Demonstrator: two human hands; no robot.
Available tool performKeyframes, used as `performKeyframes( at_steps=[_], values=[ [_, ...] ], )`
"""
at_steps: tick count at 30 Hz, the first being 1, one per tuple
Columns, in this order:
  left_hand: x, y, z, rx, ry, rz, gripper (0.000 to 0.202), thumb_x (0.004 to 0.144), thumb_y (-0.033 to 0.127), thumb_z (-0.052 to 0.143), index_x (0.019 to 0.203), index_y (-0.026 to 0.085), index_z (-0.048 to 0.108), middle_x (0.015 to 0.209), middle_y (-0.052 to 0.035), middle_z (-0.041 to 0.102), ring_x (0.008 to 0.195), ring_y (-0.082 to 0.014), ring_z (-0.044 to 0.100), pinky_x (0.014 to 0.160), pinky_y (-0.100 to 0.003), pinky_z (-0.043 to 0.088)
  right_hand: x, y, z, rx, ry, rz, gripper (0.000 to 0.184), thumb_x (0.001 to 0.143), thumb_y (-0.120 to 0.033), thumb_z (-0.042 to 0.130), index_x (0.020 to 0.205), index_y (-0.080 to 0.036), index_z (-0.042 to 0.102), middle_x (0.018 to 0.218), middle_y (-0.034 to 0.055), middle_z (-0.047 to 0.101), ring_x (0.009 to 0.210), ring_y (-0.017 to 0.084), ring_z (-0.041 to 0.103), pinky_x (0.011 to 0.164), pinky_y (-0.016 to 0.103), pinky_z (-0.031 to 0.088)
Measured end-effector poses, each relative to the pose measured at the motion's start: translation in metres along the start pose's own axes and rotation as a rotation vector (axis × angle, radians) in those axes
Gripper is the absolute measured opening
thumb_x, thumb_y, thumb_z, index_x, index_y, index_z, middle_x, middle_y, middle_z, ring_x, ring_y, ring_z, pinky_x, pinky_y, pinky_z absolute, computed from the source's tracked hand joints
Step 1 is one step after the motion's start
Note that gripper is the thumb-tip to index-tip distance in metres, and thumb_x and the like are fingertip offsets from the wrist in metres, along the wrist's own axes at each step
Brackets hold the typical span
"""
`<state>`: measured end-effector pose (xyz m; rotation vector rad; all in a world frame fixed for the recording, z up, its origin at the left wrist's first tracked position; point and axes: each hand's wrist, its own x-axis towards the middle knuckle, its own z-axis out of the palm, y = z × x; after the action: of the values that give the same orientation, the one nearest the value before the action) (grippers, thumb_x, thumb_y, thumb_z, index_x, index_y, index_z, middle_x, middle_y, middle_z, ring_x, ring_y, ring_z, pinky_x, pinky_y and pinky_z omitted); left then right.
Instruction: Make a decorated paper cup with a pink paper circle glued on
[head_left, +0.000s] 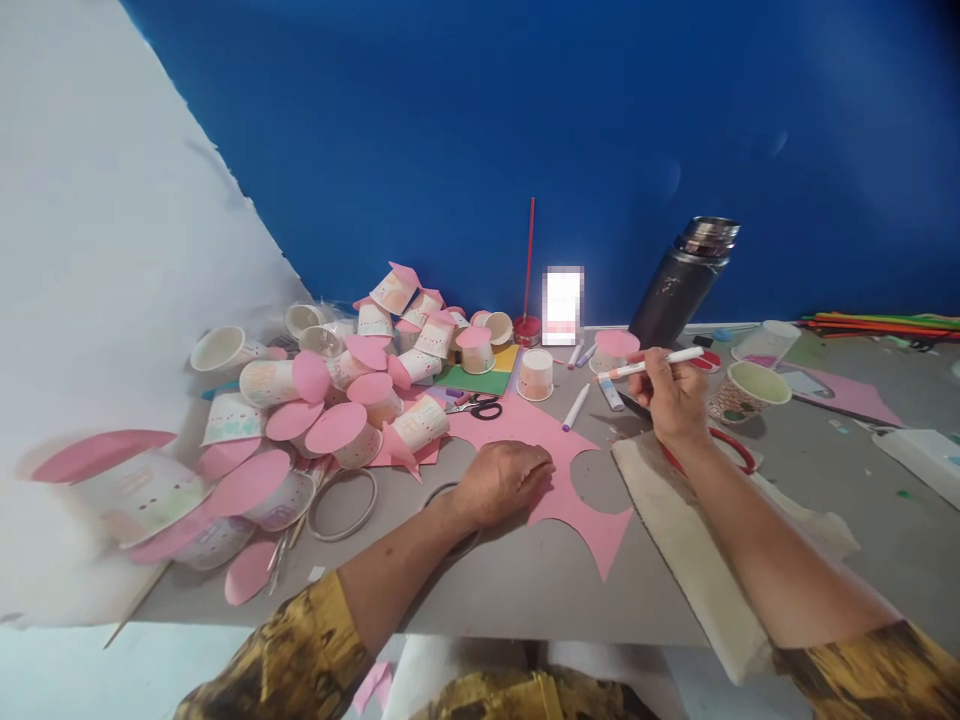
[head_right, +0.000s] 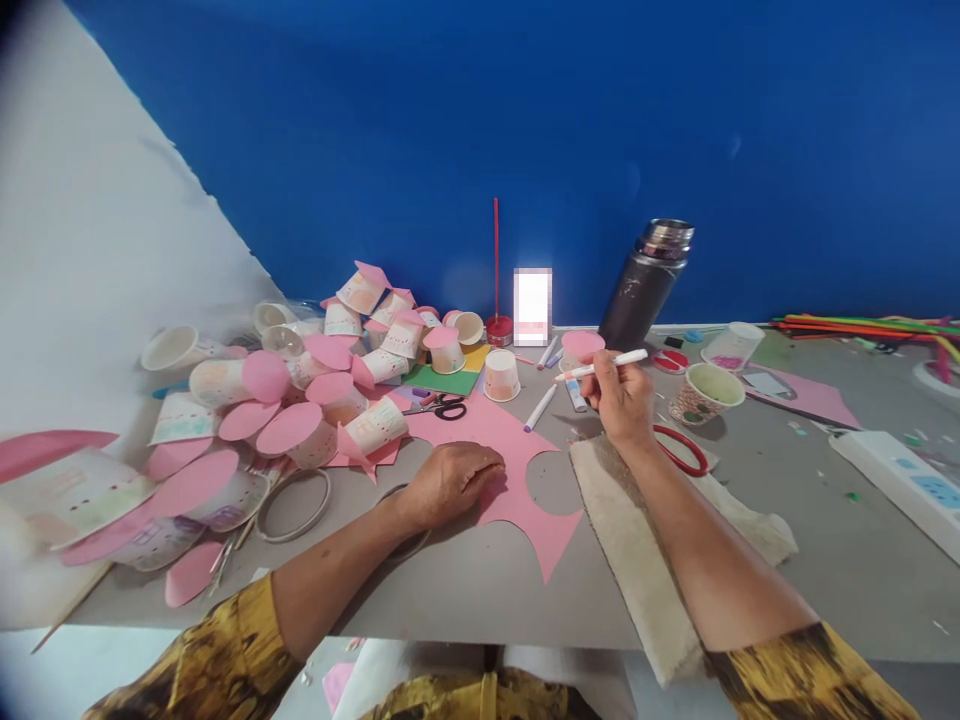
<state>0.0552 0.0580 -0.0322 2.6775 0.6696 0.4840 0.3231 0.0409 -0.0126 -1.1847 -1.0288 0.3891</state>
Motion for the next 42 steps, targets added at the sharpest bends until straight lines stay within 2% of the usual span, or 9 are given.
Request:
performKeyframes(
  at_steps=[4, 10, 14, 19, 23, 30, 37, 40, 42],
  values=[
    [-0.002, 0.002, -0.002, -0.038, 0.019, 0.016, 0.036, 0.106, 0.028, 0.039, 0.084, 0.019, 0.067, 0.081, -0.0043, 0.074, 0.075, -0.0180, 0.066, 0.072, -0.029, 0.045, 0.002, 0.000, -0.001, -0.010, 0.010, 0.017, 0.050, 0.093, -0.067, 0.059, 0.086, -0.018, 0.070, 0.053, -0.0039, 0.056, 0.041, 0.008, 0.044, 0.039, 0.021, 0.034],
    [-0.003, 0.001, 0.003, -0.051, 0.016, 0.039, 0.041, 0.107, 0.031, 0.036, 0.082, 0.019, 0.066, 0.078, -0.0042, 0.073, 0.073, -0.0180, 0.065, 0.073, -0.031, 0.046, 0.002, 0.000, 0.001, -0.016, -0.006, -0.020, 0.048, 0.097, -0.064, 0.054, 0.103, -0.019, 0.070, 0.059, -0.0019, 0.065, 0.040, 0.009, 0.044, 0.042, 0.023, 0.037],
    [-0.003, 0.000, 0.003, -0.081, 0.021, 0.032, 0.041, 0.107, 0.034, 0.036, 0.084, 0.020, 0.067, 0.080, -0.0048, 0.074, 0.074, -0.0181, 0.066, 0.074, -0.031, 0.046, 0.001, 0.003, 0.000, -0.040, -0.063, -0.021, 0.045, 0.097, -0.062, 0.057, 0.097, -0.020, 0.073, 0.055, -0.0036, 0.057, 0.044, 0.010, 0.045, 0.043, 0.023, 0.036],
    [-0.003, -0.002, 0.001, -0.092, 0.048, 0.031, 0.040, 0.107, 0.035, 0.037, 0.085, 0.020, 0.066, 0.080, -0.0039, 0.074, 0.074, -0.0178, 0.065, 0.073, -0.031, 0.045, 0.000, 0.004, -0.001, -0.137, -0.047, -0.064, 0.045, 0.096, -0.060, 0.058, 0.092, -0.019, 0.077, 0.054, -0.0037, 0.051, 0.050, 0.012, 0.049, 0.046, 0.023, 0.037],
    [-0.002, -0.001, 0.000, -0.111, 0.087, 0.021, 0.041, 0.107, 0.037, 0.037, 0.081, 0.020, 0.064, 0.077, -0.0037, 0.072, 0.071, -0.0171, 0.063, 0.071, -0.030, 0.043, -0.002, 0.001, 0.002, -0.129, -0.077, -0.024, 0.044, 0.095, -0.060, 0.059, 0.093, -0.018, 0.074, 0.058, -0.0024, 0.058, 0.047, 0.011, 0.049, 0.045, 0.023, 0.039],
    [-0.002, 0.003, -0.005, -0.083, 0.055, 0.010, 0.050, 0.104, 0.045, 0.038, 0.062, 0.021, 0.048, 0.058, -0.0002, 0.055, 0.057, -0.0149, 0.049, 0.061, -0.029, 0.035, -0.003, 0.002, 0.006, -0.155, -0.078, -0.007, 0.039, 0.091, -0.060, 0.064, 0.088, -0.021, 0.063, 0.058, -0.0027, 0.064, 0.043, 0.011, 0.050, 0.043, 0.023, 0.039],
    [0.000, 0.001, -0.001, -0.088, 0.058, -0.020, 0.045, 0.104, 0.041, 0.039, 0.067, 0.020, 0.054, 0.063, -0.0013, 0.060, 0.062, -0.0153, 0.053, 0.065, -0.029, 0.038, -0.002, -0.006, 0.004, -0.142, -0.085, -0.062, 0.047, 0.093, -0.067, 0.055, 0.100, -0.021, 0.063, 0.067, -0.0002, 0.071, 0.041, 0.010, 0.050, 0.044, 0.024, 0.040],
    [0.004, 0.004, -0.011, -0.178, 0.093, -0.062, 0.044, 0.103, 0.041, 0.042, 0.066, 0.019, 0.054, 0.063, -0.0005, 0.060, 0.061, -0.0138, 0.052, 0.063, -0.027, 0.039, 0.000, -0.012, 0.001, -0.084, -0.016, -0.094, 0.047, 0.095, -0.066, 0.054, 0.095, -0.020, 0.065, 0.063, -0.0001, 0.069, 0.041, 0.010, 0.048, 0.042, 0.024, 0.037],
    [0.005, 0.009, -0.029, -0.261, 0.175, -0.126, 0.043, 0.102, 0.042, 0.044, 0.068, 0.019, 0.057, 0.062, 0.0007, 0.059, 0.060, -0.0128, 0.052, 0.061, -0.026, 0.041, 0.002, -0.015, -0.002, -0.061, 0.035, -0.110, 0.046, 0.095, -0.065, 0.056, 0.091, -0.020, 0.067, 0.059, -0.0015, 0.065, 0.041, 0.010, 0.048, 0.042, 0.024, 0.037]
  ],
)
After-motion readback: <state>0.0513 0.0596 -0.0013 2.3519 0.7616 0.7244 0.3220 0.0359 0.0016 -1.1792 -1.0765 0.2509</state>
